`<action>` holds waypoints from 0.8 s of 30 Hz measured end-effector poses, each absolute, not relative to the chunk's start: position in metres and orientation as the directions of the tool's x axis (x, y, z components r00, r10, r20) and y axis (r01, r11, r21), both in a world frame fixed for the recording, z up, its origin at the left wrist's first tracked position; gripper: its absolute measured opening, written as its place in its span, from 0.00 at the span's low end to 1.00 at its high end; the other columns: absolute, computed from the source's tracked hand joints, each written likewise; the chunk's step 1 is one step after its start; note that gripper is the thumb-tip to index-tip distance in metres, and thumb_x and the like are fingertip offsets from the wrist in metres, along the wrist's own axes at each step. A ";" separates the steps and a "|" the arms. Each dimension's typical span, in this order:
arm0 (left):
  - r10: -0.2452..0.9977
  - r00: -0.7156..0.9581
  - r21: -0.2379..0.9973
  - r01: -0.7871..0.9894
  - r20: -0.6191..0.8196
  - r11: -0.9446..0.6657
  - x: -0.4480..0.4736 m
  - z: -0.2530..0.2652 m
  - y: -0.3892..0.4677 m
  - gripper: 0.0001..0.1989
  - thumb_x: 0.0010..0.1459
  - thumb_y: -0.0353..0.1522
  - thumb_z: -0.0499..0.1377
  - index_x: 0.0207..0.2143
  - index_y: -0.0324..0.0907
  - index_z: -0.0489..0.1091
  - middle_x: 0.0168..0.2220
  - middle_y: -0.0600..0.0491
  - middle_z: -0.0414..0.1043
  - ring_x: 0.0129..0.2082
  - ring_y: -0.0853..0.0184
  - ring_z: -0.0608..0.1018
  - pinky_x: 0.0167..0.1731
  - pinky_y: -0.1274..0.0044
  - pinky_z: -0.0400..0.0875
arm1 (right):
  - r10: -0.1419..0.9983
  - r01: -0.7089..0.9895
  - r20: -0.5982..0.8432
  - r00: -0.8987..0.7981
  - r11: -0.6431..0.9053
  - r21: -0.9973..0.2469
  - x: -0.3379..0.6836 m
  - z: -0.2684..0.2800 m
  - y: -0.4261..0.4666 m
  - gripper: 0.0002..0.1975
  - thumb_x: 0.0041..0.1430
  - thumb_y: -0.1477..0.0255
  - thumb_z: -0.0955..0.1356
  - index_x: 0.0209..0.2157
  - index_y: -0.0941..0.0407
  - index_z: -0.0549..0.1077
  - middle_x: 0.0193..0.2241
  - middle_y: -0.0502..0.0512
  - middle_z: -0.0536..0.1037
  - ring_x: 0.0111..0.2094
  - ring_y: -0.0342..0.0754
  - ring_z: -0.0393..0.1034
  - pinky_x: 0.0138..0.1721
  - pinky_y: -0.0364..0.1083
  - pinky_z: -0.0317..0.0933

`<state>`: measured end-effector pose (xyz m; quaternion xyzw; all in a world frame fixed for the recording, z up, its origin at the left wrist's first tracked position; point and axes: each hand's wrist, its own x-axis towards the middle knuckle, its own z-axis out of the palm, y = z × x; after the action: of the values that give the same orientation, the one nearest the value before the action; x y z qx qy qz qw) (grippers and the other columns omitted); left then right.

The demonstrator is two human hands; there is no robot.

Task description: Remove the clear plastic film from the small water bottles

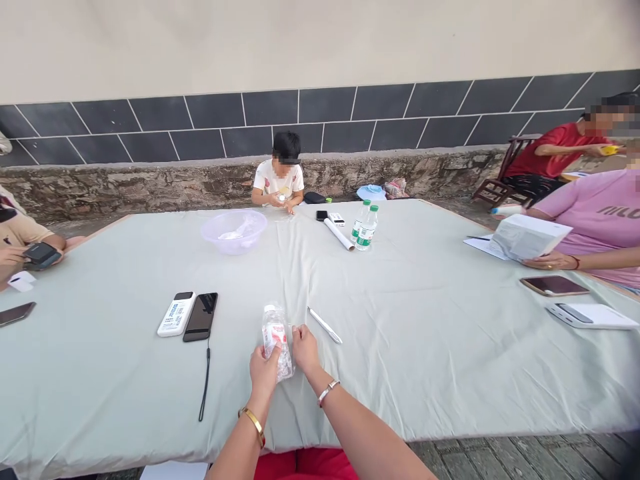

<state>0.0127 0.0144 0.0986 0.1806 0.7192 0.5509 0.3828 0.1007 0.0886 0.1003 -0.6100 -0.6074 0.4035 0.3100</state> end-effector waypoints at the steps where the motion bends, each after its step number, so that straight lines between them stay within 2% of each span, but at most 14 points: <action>1: 0.690 -0.615 0.922 -0.201 -0.382 0.332 0.013 0.100 0.014 0.22 0.43 0.49 0.64 0.32 0.41 0.70 0.32 0.48 0.76 0.34 0.58 0.77 0.33 0.72 0.68 | 0.991 0.488 -0.120 -0.059 -0.076 -0.870 0.103 0.099 0.089 0.15 0.63 0.64 0.57 0.22 0.51 0.55 0.19 0.47 0.68 0.23 0.47 0.64 0.27 0.44 0.54; 2: 0.700 -0.590 0.913 -0.216 -0.404 0.345 0.012 0.101 0.014 0.21 0.45 0.50 0.63 0.32 0.41 0.70 0.31 0.48 0.76 0.33 0.59 0.77 0.32 0.72 0.68 | 0.990 0.483 -0.125 -0.059 -0.082 -0.872 0.105 0.098 0.090 0.15 0.63 0.64 0.57 0.22 0.51 0.55 0.18 0.47 0.68 0.22 0.47 0.64 0.26 0.44 0.54; 4: 0.726 -0.556 0.902 -0.115 -0.405 0.416 0.009 0.104 0.014 0.21 0.49 0.51 0.59 0.31 0.42 0.70 0.31 0.48 0.76 0.33 0.59 0.77 0.32 0.72 0.68 | 0.988 0.473 -0.139 -0.066 -0.091 -0.876 0.107 0.096 0.090 0.15 0.63 0.64 0.57 0.22 0.50 0.55 0.17 0.47 0.68 0.21 0.46 0.65 0.25 0.44 0.55; 8: 0.786 -0.526 0.797 0.294 -0.325 0.527 -0.006 0.113 0.010 0.20 0.54 0.50 0.55 0.30 0.42 0.72 0.33 0.44 0.76 0.39 0.52 0.77 0.41 0.66 0.68 | 0.988 0.476 -0.140 -0.062 -0.094 -0.874 0.106 0.095 0.089 0.15 0.64 0.65 0.56 0.22 0.50 0.55 0.16 0.47 0.69 0.19 0.46 0.65 0.24 0.43 0.55; 10: 0.784 -0.556 0.718 0.423 -0.277 0.553 -0.015 0.121 0.006 0.20 0.56 0.45 0.55 0.41 0.40 0.72 0.43 0.39 0.74 0.47 0.48 0.74 0.48 0.63 0.65 | 0.991 0.492 -0.121 -0.055 -0.078 -0.867 0.105 0.095 0.087 0.15 0.63 0.65 0.57 0.22 0.51 0.55 0.17 0.47 0.68 0.20 0.46 0.65 0.24 0.43 0.54; 13: 0.794 -0.592 0.609 0.583 -0.135 0.538 -0.014 0.136 0.005 0.26 0.60 0.36 0.50 0.60 0.36 0.60 0.59 0.36 0.62 0.59 0.51 0.64 0.56 0.63 0.59 | 0.995 0.520 -0.092 -0.050 -0.053 -0.852 0.104 0.094 0.085 0.15 0.63 0.65 0.58 0.22 0.51 0.55 0.18 0.46 0.68 0.21 0.47 0.64 0.24 0.44 0.52; 14: 0.820 -0.566 0.577 0.644 -0.082 0.502 -0.010 0.140 0.007 0.27 0.61 0.35 0.49 0.62 0.37 0.57 0.62 0.37 0.59 0.62 0.53 0.61 0.58 0.64 0.58 | 0.995 0.527 -0.086 -0.053 -0.045 -0.848 0.104 0.094 0.084 0.14 0.63 0.64 0.57 0.23 0.51 0.55 0.18 0.46 0.68 0.21 0.47 0.64 0.24 0.44 0.52; 16: 0.889 -0.458 0.523 0.753 -0.020 0.400 0.004 0.148 0.015 0.26 0.62 0.35 0.47 0.63 0.40 0.58 0.66 0.40 0.53 0.66 0.54 0.55 0.61 0.64 0.55 | 0.995 0.540 -0.078 -0.062 -0.032 -0.841 0.103 0.094 0.083 0.14 0.63 0.64 0.57 0.24 0.51 0.55 0.19 0.46 0.68 0.22 0.47 0.64 0.24 0.44 0.52; 18: 0.932 -0.359 0.490 0.804 -0.047 0.335 0.016 0.149 0.024 0.25 0.63 0.38 0.46 0.61 0.46 0.61 0.68 0.45 0.48 0.68 0.52 0.50 0.62 0.57 0.52 | 0.995 0.553 -0.071 -0.067 -0.022 -0.833 0.104 0.095 0.083 0.13 0.64 0.64 0.57 0.24 0.51 0.55 0.19 0.47 0.69 0.22 0.47 0.64 0.24 0.44 0.52; 21: 0.932 -0.337 0.484 0.799 -0.132 0.358 0.016 0.142 0.030 0.25 0.64 0.43 0.45 0.61 0.51 0.61 0.70 0.50 0.42 0.68 0.46 0.45 0.60 0.46 0.48 | 0.996 0.572 -0.052 -0.066 -0.005 -0.820 0.106 0.096 0.083 0.12 0.64 0.66 0.56 0.25 0.51 0.56 0.20 0.48 0.71 0.23 0.48 0.65 0.25 0.44 0.52; 24: 0.924 -0.357 0.527 0.764 -0.134 0.372 -0.009 0.128 0.021 0.29 0.61 0.47 0.50 0.63 0.51 0.58 0.71 0.48 0.39 0.68 0.43 0.45 0.60 0.48 0.50 | 0.997 0.583 -0.033 -0.072 0.015 -0.812 0.108 0.096 0.080 0.12 0.64 0.66 0.57 0.25 0.51 0.57 0.21 0.49 0.72 0.23 0.48 0.67 0.26 0.44 0.53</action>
<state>-0.0094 0.0215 0.1282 0.5268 0.8013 0.1910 0.2094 0.1076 0.0800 0.0958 -0.6114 -0.6461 0.3445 0.3002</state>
